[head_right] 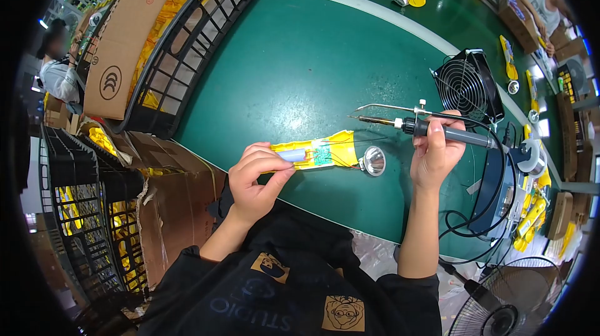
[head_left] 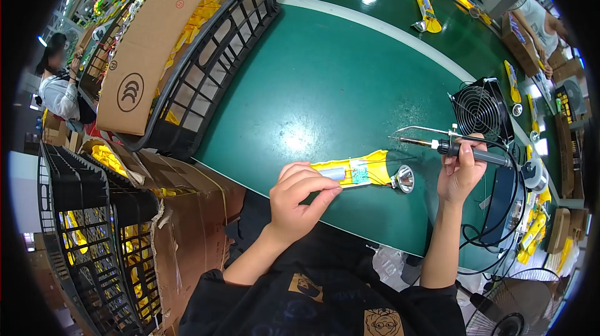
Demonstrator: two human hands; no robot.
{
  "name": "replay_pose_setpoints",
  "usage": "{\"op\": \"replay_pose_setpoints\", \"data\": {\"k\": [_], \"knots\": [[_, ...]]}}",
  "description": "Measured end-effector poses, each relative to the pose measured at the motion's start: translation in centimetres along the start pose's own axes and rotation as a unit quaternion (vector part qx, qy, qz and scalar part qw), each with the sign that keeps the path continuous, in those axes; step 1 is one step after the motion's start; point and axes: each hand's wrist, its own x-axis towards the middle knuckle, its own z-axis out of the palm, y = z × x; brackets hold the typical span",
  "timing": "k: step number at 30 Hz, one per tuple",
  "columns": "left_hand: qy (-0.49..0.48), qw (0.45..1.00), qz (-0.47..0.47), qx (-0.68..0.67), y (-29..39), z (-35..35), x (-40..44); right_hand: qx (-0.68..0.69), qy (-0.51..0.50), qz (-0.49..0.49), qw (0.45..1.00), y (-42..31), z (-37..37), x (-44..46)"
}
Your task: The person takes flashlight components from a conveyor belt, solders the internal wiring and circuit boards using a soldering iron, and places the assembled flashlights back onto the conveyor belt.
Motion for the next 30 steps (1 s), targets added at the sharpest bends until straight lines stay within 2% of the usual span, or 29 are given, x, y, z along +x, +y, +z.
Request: {"op": "replay_pose_setpoints", "data": {"k": [8,18,30], "knots": [[0.003,0.997,0.006,0.070,-0.1,0.8,0.1,0.000,-0.005,0.017,1.000,-0.1,-0.1,0.0],[-0.005,0.991,0.020,0.130,0.3,1.3,0.4,-0.024,-0.135,0.073,0.988,-0.5,0.3,-0.8],[-0.029,0.988,-0.008,0.150,0.8,1.3,1.1,-0.060,-0.189,-0.010,0.980,-0.7,0.6,-1.7]]}}
